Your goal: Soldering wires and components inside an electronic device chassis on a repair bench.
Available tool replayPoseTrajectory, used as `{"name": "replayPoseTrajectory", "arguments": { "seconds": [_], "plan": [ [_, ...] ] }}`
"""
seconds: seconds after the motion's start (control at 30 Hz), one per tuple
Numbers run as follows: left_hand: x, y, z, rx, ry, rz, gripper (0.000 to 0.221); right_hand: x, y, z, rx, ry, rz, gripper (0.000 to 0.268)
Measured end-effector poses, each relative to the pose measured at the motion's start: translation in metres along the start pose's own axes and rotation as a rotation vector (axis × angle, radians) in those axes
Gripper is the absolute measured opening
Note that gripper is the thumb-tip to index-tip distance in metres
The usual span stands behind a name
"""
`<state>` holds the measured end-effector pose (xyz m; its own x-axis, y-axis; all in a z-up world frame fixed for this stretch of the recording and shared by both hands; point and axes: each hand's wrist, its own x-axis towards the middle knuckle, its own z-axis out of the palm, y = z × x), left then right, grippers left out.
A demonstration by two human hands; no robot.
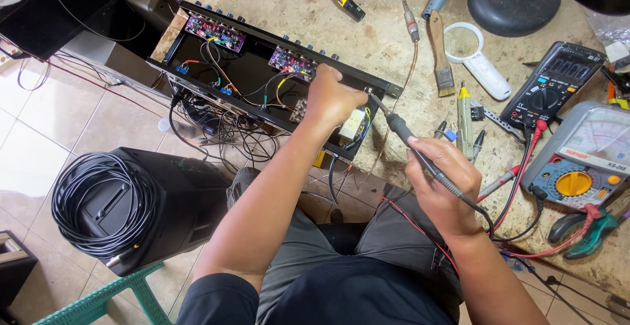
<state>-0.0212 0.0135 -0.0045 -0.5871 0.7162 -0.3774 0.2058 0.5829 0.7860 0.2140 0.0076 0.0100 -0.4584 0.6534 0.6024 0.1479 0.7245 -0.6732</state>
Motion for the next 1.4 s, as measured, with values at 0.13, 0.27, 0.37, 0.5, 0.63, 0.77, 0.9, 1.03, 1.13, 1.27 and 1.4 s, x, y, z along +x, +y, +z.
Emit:
{"name": "replayPoseTrajectory", "arguments": {
  "seconds": [0.13, 0.27, 0.37, 0.5, 0.63, 0.77, 0.9, 1.03, 1.13, 1.27, 1.4],
  "plan": [
    [0.003, -0.002, 0.002, 0.000, 0.003, -0.002, 0.052, -0.001, 0.002, -0.001, -0.002, -0.001, -0.001, 0.013],
    [0.000, 0.000, 0.000, 0.009, -0.001, 0.000, 0.051, -0.001, 0.003, 0.000, -0.015, 0.001, 0.003, 0.012],
    [0.000, 0.000, 0.000, 0.016, -0.009, -0.002, 0.052, -0.001, 0.001, 0.001, -0.016, 0.003, 0.008, 0.012],
    [0.003, -0.002, 0.001, 0.020, -0.019, 0.003, 0.053, -0.001, 0.001, 0.000, -0.010, 0.005, 0.019, 0.011],
    [-0.006, 0.003, -0.004, 0.013, -0.025, 0.015, 0.052, -0.001, 0.002, -0.001, 0.004, -0.001, 0.004, 0.013],
    [-0.004, 0.003, -0.003, 0.020, -0.031, 0.018, 0.053, 0.000, 0.001, 0.000, 0.012, 0.004, 0.007, 0.012],
    [-0.005, 0.006, -0.006, 0.027, -0.050, 0.000, 0.054, 0.001, 0.001, 0.000, 0.027, -0.001, 0.011, 0.011],
    [-0.004, 0.003, -0.004, 0.003, -0.048, -0.004, 0.054, 0.000, 0.001, 0.000, 0.023, -0.002, 0.009, 0.012],
    [-0.004, 0.004, -0.005, -0.005, -0.044, -0.014, 0.055, -0.002, 0.003, 0.000, 0.018, 0.004, 0.010, 0.011],
    [-0.003, 0.003, -0.002, 0.007, -0.036, -0.023, 0.054, -0.003, 0.006, 0.000, 0.022, 0.006, 0.021, 0.011],
    [0.005, -0.005, 0.004, -0.004, -0.015, -0.029, 0.054, -0.007, 0.011, 0.000, 0.029, 0.011, 0.050, 0.013]
  ]
}}
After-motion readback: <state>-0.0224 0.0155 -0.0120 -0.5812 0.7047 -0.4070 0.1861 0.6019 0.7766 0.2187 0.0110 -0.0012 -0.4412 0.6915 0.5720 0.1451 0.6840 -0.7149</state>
